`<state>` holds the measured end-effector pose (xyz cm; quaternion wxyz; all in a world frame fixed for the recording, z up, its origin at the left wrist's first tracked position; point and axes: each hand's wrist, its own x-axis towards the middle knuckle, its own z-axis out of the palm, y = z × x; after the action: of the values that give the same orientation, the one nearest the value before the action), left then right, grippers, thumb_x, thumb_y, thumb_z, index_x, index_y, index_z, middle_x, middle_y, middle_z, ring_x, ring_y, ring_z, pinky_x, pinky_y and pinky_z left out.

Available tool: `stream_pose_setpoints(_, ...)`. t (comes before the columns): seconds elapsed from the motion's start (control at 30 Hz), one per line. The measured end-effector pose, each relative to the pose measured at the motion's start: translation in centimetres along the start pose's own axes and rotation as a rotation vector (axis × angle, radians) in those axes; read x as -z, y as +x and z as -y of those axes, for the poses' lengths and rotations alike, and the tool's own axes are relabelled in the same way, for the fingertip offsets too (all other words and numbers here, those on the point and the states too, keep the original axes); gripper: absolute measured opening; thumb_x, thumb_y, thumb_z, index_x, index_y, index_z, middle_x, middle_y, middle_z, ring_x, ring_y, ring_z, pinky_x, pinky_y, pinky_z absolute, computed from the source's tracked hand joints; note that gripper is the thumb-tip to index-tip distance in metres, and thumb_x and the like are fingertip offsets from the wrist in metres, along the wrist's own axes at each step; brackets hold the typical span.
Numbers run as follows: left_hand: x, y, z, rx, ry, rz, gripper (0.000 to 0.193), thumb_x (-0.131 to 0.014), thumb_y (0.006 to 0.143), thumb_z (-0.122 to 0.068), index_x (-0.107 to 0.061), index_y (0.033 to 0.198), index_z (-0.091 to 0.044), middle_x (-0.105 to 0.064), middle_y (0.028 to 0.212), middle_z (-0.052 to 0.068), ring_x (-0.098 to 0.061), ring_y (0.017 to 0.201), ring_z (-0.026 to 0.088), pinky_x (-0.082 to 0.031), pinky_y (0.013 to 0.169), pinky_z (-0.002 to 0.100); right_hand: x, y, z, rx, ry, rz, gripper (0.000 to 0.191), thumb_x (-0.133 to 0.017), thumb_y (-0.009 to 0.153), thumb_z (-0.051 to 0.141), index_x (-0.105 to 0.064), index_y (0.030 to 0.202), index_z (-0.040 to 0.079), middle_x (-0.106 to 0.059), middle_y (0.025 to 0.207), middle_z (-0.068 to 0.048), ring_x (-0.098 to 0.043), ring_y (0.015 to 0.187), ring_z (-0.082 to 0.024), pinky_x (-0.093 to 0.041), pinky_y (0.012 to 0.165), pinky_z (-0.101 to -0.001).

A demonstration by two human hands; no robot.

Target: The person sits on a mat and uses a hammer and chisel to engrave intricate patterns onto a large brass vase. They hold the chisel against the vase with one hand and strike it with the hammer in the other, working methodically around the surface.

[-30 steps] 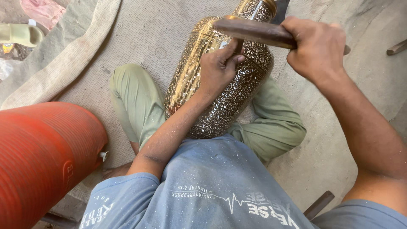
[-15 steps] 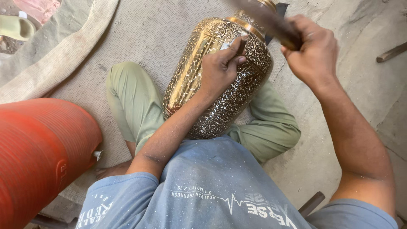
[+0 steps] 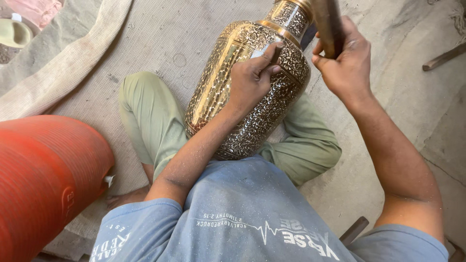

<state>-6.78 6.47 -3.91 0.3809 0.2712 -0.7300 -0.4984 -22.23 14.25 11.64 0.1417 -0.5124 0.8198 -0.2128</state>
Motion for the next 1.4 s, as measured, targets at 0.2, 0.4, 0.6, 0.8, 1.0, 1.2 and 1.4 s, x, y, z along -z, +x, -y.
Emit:
stream_pose_setpoints(0.2, 0.3, 0.1, -0.2, -0.042, -0.024, -0.022, 0.045, -0.069, 0.096, -0.004, -0.064, 0.138, -0.021, -0.080, 0.083, 0.001, -0.074, 0.063, 0.009, -0.059, 0.056, 0.028, -0.7, -0.2, -1.1, 0.037, -0.100, -0.041, 0.032, -0.072, 0.091, 0.002, -0.068, 0.116, 0.021, -0.073, 0.091, 0.003, -0.070, 0.081, -0.014, -0.056, 0.077, -0.0403)
stream_pose_setpoints(0.4, 0.2, 0.1, 0.2, -0.007, 0.016, -0.004, 0.037, -0.074, 0.095, -0.008, -0.069, 0.131, -0.015, -0.078, 0.075, 0.001, -0.068, 0.054, 0.009, -0.054, 0.049, 0.029, -0.9, -0.3, -1.9, 0.042, -0.233, -0.053, 0.030, -0.078, 0.093, 0.004, -0.071, 0.119, 0.017, -0.076, 0.095, -0.003, -0.073, 0.082, -0.020, -0.056, 0.075, -0.0388)
stream_pose_setpoints(0.6, 0.3, 0.1, 0.9, -0.018, -0.051, -0.014, 0.030, -0.069, 0.096, -0.007, -0.072, 0.125, -0.012, -0.080, 0.079, 0.002, -0.069, 0.055, 0.007, -0.053, 0.045, 0.026, -1.0, -0.5, -1.4, 0.065, -0.159, -0.112, 0.035, -0.076, 0.090, 0.000, -0.071, 0.121, 0.015, -0.077, 0.101, -0.004, -0.075, 0.087, -0.020, -0.059, 0.078, -0.0383)
stream_pose_setpoints(0.8, 1.1, 0.1, 0.8, -0.100, -0.021, -0.032, 0.025, -0.072, 0.100, -0.013, -0.072, 0.125, -0.017, -0.078, 0.081, 0.000, -0.069, 0.061, 0.005, -0.055, 0.052, 0.026, -1.7, -0.3, -0.3, 0.165, -0.255, -0.129, 0.041, -0.074, 0.085, -0.008, -0.071, 0.120, 0.014, -0.076, 0.087, -0.004, -0.073, 0.074, -0.021, -0.055, 0.076, -0.0455)
stream_pose_setpoints(1.0, 2.2, 0.1, 0.6, -0.009, 0.049, 0.035, 0.035, -0.074, 0.094, -0.014, -0.071, 0.129, -0.012, -0.075, 0.071, 0.001, -0.061, 0.051, 0.007, -0.050, 0.045, 0.026, -2.9, -0.6, 0.7, 0.189, -0.291, -0.213, 0.035, -0.076, 0.082, 0.002, -0.068, 0.114, 0.012, -0.076, 0.094, -0.006, -0.073, 0.084, -0.024, -0.052, 0.080, -0.0450)
stream_pose_setpoints(1.2, 3.5, 0.5, 1.5, 0.233, -0.208, 0.073, 0.034, -0.073, 0.095, -0.010, -0.070, 0.128, -0.012, -0.082, 0.098, 0.005, -0.072, 0.064, 0.009, -0.063, 0.050, 0.026, -4.8, -3.1, -1.1, 0.023, -0.414, -0.221, 0.031, -0.082, 0.078, 0.006, -0.069, 0.106, 0.009, -0.074, 0.087, -0.009, -0.073, 0.075, -0.028, -0.053, 0.074, -0.0480)
stream_pose_setpoints(1.4, 7.3, 3.1, 3.0, 0.304, -0.504, 0.126, 0.046, -0.075, 0.091, 0.000, -0.062, 0.134, -0.014, -0.079, 0.109, 0.009, -0.079, 0.090, 0.013, -0.071, 0.081, 0.030, -11.5, -9.7, -4.7, -0.431, 0.243, -0.254, 0.041, -0.084, 0.094, 0.022, -0.058, 0.121, 0.007, -0.071, 0.089, -0.008, -0.073, 0.079, -0.024, -0.057, 0.075, -0.0381)
